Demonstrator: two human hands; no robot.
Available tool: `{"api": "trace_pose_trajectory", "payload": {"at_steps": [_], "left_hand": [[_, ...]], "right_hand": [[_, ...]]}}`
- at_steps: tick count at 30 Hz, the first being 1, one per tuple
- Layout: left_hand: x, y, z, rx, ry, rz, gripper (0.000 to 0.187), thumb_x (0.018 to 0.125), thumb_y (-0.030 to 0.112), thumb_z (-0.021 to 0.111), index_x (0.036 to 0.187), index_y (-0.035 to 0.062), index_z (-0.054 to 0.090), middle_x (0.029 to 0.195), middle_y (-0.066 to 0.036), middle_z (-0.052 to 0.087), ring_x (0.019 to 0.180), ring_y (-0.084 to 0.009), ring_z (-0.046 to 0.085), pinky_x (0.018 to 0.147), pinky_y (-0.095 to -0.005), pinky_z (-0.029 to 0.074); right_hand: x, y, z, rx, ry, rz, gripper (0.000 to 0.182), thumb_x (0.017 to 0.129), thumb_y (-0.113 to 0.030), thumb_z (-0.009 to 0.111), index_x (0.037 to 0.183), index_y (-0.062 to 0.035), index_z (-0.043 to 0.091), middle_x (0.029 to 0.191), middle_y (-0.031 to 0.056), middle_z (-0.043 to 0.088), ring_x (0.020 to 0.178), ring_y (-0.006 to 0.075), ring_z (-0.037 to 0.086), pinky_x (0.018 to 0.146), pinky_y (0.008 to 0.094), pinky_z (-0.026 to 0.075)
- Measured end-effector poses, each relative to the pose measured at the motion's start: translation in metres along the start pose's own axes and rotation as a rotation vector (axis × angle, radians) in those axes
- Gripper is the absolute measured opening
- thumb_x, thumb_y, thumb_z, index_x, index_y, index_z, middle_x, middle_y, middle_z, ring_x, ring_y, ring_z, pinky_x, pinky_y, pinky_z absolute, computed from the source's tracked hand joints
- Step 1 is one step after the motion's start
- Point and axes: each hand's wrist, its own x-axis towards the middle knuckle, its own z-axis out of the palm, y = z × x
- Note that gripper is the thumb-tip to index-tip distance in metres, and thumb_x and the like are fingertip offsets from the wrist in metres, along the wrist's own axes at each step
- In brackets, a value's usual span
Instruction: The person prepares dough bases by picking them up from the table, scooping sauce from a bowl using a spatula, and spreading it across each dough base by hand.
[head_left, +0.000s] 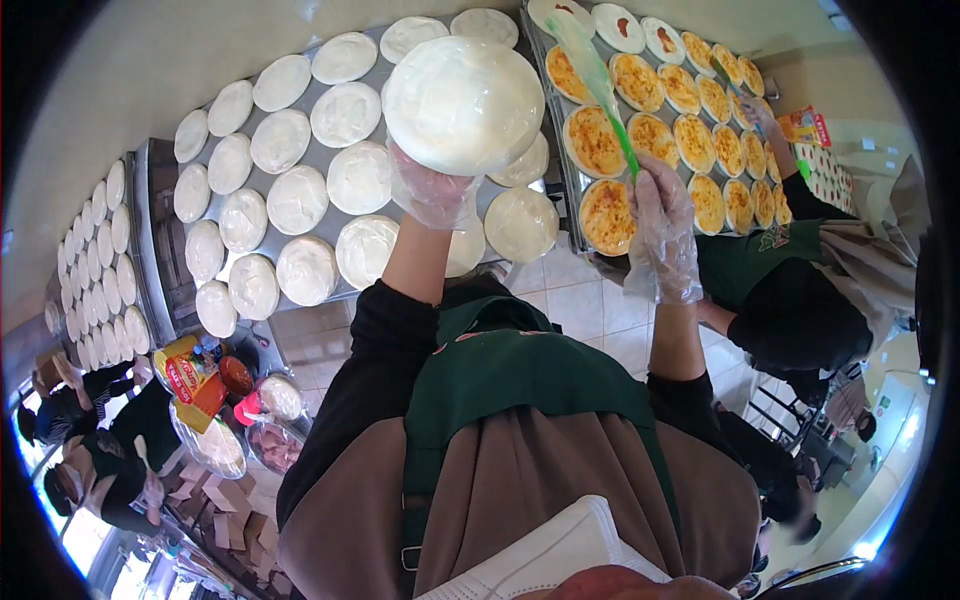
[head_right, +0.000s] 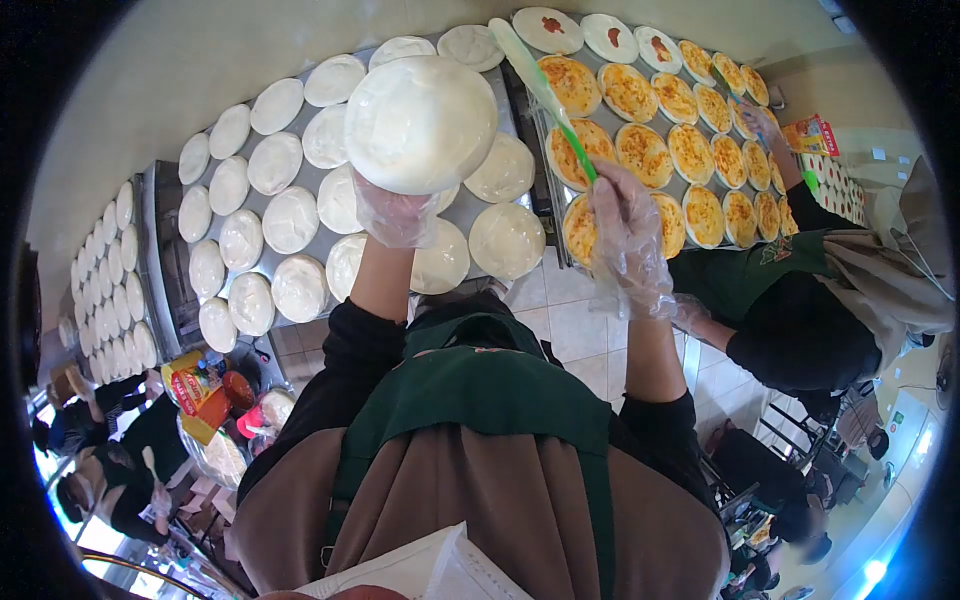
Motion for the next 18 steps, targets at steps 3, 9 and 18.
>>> {"api": "trace_pose_trajectory", "payload": {"at_steps": [3,9,18], "left_hand": [[-0.005,-0.007,0.003,0.217,-0.018,0.176,0.080,0.063,0.032,0.086,0.125,-0.0033,0.048,0.117,-0.016,0.062,0.107,-0.0238,0.062,0.090,-0.0364,0.052],[-0.002,-0.012,-0.002,0.342,-0.117,0.152,0.086,0.055,0.030,0.090,0.123,-0.0030,0.049,0.118,-0.015,0.060,0.107,-0.0226,0.061,0.090,-0.0347,0.050],[0.004,-0.031,-0.020,0.504,-0.135,0.221,0.082,0.058,0.034,0.087,0.123,-0.0009,0.052,0.118,-0.014,0.062,0.108,-0.0221,0.062,0.088,-0.0347,0.051]], "right_hand": [[0.012,-0.012,-0.008,-0.141,-0.025,0.043,0.024,0.096,-0.014,0.054,0.114,-0.0002,0.061,0.078,0.0015,0.057,0.070,0.0075,0.051,0.066,0.0230,0.045],[0.017,-0.035,-0.003,-0.472,0.026,-0.099,0.020,0.092,-0.009,0.056,0.110,-0.0033,0.064,0.091,0.0152,0.068,0.081,0.0201,0.065,0.074,0.0307,0.050],[0.013,-0.053,0.003,-0.656,-0.005,-0.183,0.018,0.090,-0.007,0.057,0.106,-0.0032,0.065,0.097,0.0210,0.068,0.089,0.0350,0.067,0.076,0.0383,0.052]]}}
